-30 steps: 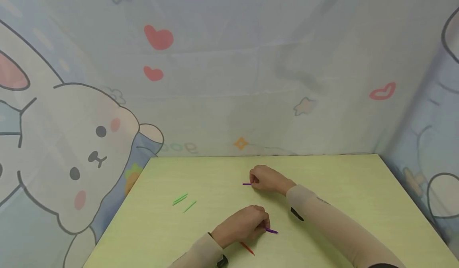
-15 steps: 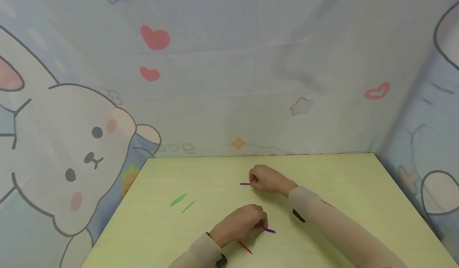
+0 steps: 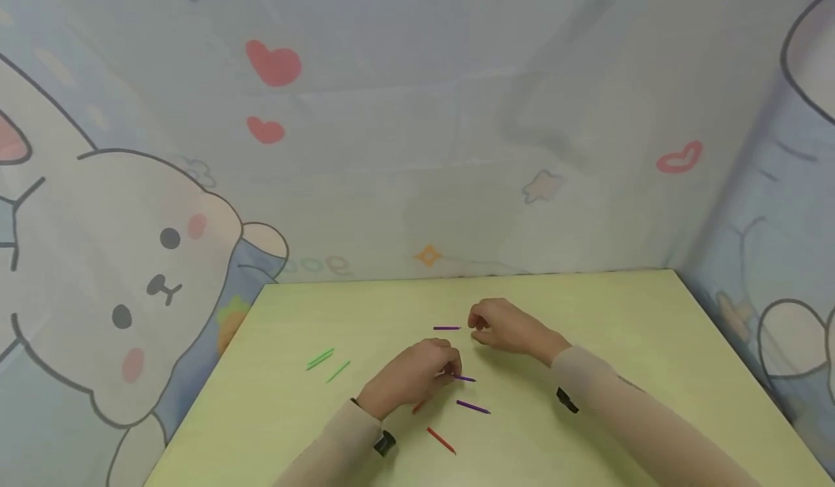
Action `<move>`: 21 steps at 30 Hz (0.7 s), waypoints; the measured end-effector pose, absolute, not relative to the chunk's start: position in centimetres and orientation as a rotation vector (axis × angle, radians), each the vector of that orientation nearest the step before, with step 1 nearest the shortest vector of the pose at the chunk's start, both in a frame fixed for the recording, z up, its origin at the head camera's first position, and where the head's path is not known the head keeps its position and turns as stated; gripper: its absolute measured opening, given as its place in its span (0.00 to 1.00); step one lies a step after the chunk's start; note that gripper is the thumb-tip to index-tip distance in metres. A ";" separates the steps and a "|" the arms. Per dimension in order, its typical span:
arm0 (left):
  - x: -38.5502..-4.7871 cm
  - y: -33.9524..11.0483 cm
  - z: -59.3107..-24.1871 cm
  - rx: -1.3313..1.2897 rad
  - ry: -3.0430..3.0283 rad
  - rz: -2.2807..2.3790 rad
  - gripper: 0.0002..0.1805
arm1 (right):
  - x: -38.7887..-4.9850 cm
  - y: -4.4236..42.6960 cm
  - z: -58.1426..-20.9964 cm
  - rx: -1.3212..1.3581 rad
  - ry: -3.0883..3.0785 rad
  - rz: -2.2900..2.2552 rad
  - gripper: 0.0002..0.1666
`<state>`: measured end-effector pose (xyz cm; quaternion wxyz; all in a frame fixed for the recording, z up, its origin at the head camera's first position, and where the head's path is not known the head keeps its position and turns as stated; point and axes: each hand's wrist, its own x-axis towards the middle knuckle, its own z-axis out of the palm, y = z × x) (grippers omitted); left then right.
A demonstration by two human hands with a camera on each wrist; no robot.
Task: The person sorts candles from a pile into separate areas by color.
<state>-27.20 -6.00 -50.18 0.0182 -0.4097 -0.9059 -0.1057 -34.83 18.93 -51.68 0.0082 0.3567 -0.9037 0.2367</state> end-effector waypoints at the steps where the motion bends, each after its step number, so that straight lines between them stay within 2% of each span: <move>1: -27.5 -6.4 -49.9 -1.262 -2.815 -0.340 0.06 | -34.5 19.2 -51.6 1.113 -2.826 0.753 0.06; 11: -30.9 -9.4 -47.5 -1.133 -2.840 -0.416 0.03 | -30.1 20.4 -51.8 1.112 -2.883 0.870 0.07; 21: -33.5 -9.4 -48.4 -1.099 -2.855 -0.455 0.04 | -27.1 19.5 -53.2 1.140 -2.919 0.877 0.09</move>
